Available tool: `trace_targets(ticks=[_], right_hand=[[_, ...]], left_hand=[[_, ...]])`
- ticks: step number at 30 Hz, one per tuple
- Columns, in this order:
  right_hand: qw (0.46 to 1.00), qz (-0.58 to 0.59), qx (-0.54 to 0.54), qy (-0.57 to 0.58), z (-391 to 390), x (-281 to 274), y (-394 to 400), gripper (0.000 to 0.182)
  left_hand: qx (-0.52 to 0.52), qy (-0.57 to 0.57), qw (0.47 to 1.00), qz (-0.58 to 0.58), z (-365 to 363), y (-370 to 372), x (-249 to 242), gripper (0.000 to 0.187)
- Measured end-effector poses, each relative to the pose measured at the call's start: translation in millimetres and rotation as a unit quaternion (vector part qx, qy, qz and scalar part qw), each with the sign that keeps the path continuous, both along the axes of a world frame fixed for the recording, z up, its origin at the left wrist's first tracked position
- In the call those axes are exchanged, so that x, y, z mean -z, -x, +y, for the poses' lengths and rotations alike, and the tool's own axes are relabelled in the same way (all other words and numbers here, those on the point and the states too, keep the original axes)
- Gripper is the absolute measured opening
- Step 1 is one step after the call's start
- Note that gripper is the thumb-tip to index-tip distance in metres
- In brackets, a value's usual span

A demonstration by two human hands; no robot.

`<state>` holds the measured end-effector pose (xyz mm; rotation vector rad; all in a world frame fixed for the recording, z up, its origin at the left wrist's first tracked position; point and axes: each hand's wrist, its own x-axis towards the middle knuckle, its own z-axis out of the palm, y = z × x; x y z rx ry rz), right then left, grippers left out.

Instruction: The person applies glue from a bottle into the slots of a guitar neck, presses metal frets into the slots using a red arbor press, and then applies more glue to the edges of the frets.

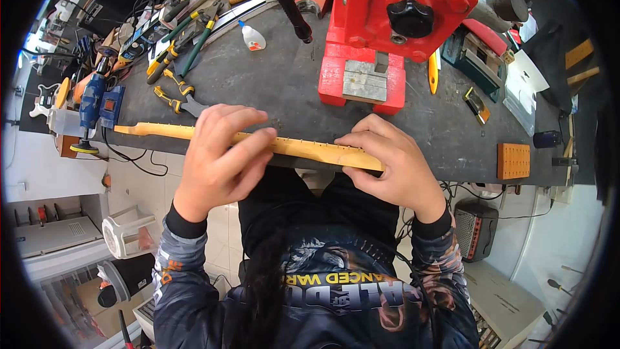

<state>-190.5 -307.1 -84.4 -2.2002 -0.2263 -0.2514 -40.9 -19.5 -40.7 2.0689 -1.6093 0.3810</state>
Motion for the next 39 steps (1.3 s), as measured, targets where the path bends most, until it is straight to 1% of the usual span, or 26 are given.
trace_targets(ticks=[2, 4, 5, 6, 8, 9, 10, 12, 14, 16, 20, 22, 28, 29, 31, 36, 38, 39], right_hand=[[1.000, -0.002, 0.002, -0.002, 0, 0, 0, 0.037], [1.000, 0.000, 0.003, -0.004, 0, 1, 1, 0.037], [1.000, 0.003, 0.005, -0.005, 1, 1, 1, 0.037], [1.000, 0.002, 0.003, -0.005, 1, 0, 1, 0.037], [1.000, 0.002, 0.005, -0.006, 2, 0, 2, 0.038], [1.000, 0.000, 0.005, -0.006, 2, 0, 2, 0.038], [1.000, 0.000, 0.006, -0.002, 3, 0, 2, 0.038], [1.000, -0.001, 0.008, 0.001, 3, 0, 3, 0.038], [1.000, -0.009, 0.010, -0.001, 5, 0, 4, 0.038], [1.000, -0.016, 0.011, 0.003, 5, 0, 5, 0.037], [0.999, -0.029, 0.011, 0.010, 6, 1, 7, 0.038], [0.999, -0.029, 0.010, 0.018, 6, 1, 8, 0.039], [0.998, -0.039, 0.006, 0.038, 7, 0, 12, 0.042], [0.998, -0.042, 0.005, 0.040, 7, 1, 12, 0.043], [0.998, -0.047, 0.006, 0.043, 7, 1, 12, 0.043], [0.997, -0.065, 0.007, 0.050, 6, 3, 14, 0.045], [0.996, -0.078, 0.008, 0.045, 7, 5, 14, 0.052], [0.996, -0.079, 0.008, 0.044, 7, 5, 15, 0.052]], left_hand=[[-0.005, 0.010, 1.000, 0.008, 10, -2, 0, 0.045], [-0.069, 0.076, 0.990, 0.099, 19, -4, 1, 0.041], [-0.080, 0.115, 0.980, 0.142, 24, -7, 5, 0.035], [-0.077, 0.183, 0.961, 0.191, 23, -9, 5, 0.031], [-0.086, 0.264, 0.920, 0.278, 25, -10, 3, 0.024], [-0.086, 0.287, 0.907, 0.297, 25, -13, 0, 0.016], [-0.085, 0.287, 0.907, 0.296, 28, -17, -3, 0.016], [-0.085, 0.294, 0.893, 0.331, 35, -27, -8, 0.012], [-0.098, 0.285, 0.897, 0.323, 38, -34, -13, 0.011], [-0.108, 0.252, 0.893, 0.356, 43, -40, -14, 0.014], [-0.100, 0.246, 0.895, 0.359, 31, -44, -20, 0.021], [-0.156, 0.202, 0.887, 0.386, 27, -48, -19, 0.026], [-0.142, 0.158, 0.869, 0.447, 28, -77, -19, 0.022], [-0.142, 0.157, 0.869, 0.446, 23, -75, -19, 0.022], [-0.155, 0.218, 0.834, 0.482, 1, -64, -28, 0.022], [-0.178, 0.174, 0.846, 0.472, 27, -104, -15, 0.020], [-0.184, 0.148, 0.840, 0.488, 31, -114, -11, 0.021], [-0.184, 0.147, 0.841, 0.487, 28, -118, -9, 0.021]])
